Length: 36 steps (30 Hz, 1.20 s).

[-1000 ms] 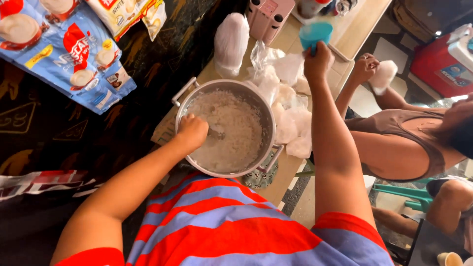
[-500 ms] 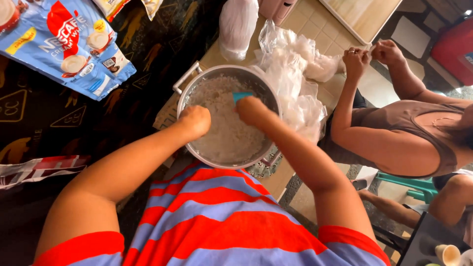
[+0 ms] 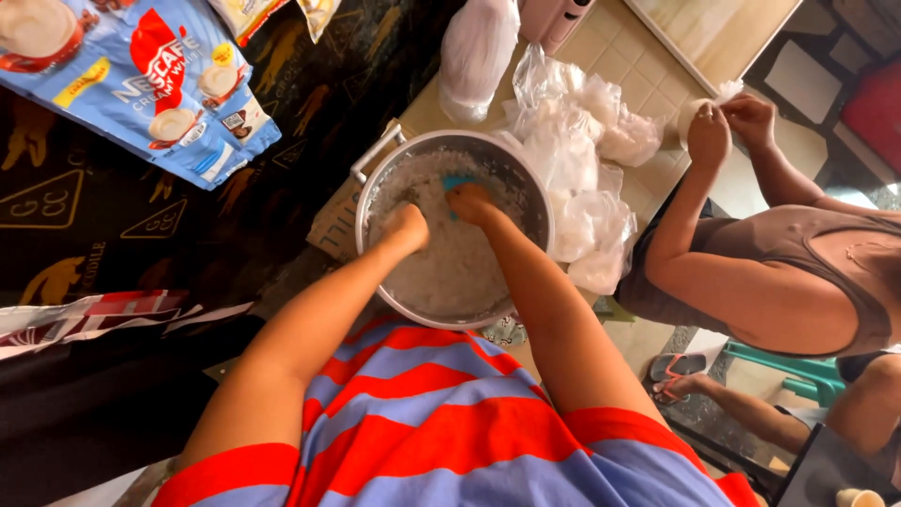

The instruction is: Bagging cooked rice from a large pot into individual plastic bags using a scoop

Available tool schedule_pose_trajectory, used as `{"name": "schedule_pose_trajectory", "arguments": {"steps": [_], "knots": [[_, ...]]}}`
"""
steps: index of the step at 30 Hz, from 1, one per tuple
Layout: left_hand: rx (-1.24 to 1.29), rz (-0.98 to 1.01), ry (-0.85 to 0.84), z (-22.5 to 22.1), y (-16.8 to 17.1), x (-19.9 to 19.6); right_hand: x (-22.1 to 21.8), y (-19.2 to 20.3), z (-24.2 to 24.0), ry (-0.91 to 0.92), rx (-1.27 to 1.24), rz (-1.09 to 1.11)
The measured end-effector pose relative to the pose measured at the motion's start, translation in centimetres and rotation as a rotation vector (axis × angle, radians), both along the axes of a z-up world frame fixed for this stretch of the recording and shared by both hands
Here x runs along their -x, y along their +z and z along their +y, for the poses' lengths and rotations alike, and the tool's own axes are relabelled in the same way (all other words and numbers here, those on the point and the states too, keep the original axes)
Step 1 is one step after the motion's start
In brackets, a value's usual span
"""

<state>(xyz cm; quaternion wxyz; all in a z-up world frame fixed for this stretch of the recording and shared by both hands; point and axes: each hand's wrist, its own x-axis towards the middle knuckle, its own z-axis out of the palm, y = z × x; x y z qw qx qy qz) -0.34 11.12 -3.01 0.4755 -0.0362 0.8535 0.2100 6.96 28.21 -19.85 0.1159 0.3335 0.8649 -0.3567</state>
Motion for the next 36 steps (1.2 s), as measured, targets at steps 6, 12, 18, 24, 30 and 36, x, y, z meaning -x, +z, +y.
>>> {"name": "schedule_pose_trajectory", "arguments": {"steps": [6, 12, 18, 24, 30, 36], "knots": [[-0.088, -0.067, 0.269, 1.6, -1.8, -0.4, 1.5, 0.9, -0.2, -0.305, 0.238, -0.051], [0.153, -0.067, -0.046, 1.7, -2.6, -1.3, -0.5, -7.8, 5.6, 0.91, -0.849, 0.23], [0.017, 0.013, -0.088, 1.1, 3.1, -0.8, -1.8, 14.4, -0.8, -0.396, 0.484, 0.171], [-0.133, 0.375, -0.762, -2.5, -1.4, 3.7, -6.8, 20.5, -3.3, -0.465, 0.728, 0.44], [-0.607, -0.034, -0.242, -11.5, 8.7, 7.7, -12.7, 18.9, -2.4, -0.747, 1.098, 0.635], [-0.728, -0.403, -0.061, -13.3, 8.7, 6.4, -12.6, 20.8, -4.8, -0.673, 1.29, 0.699]]}}
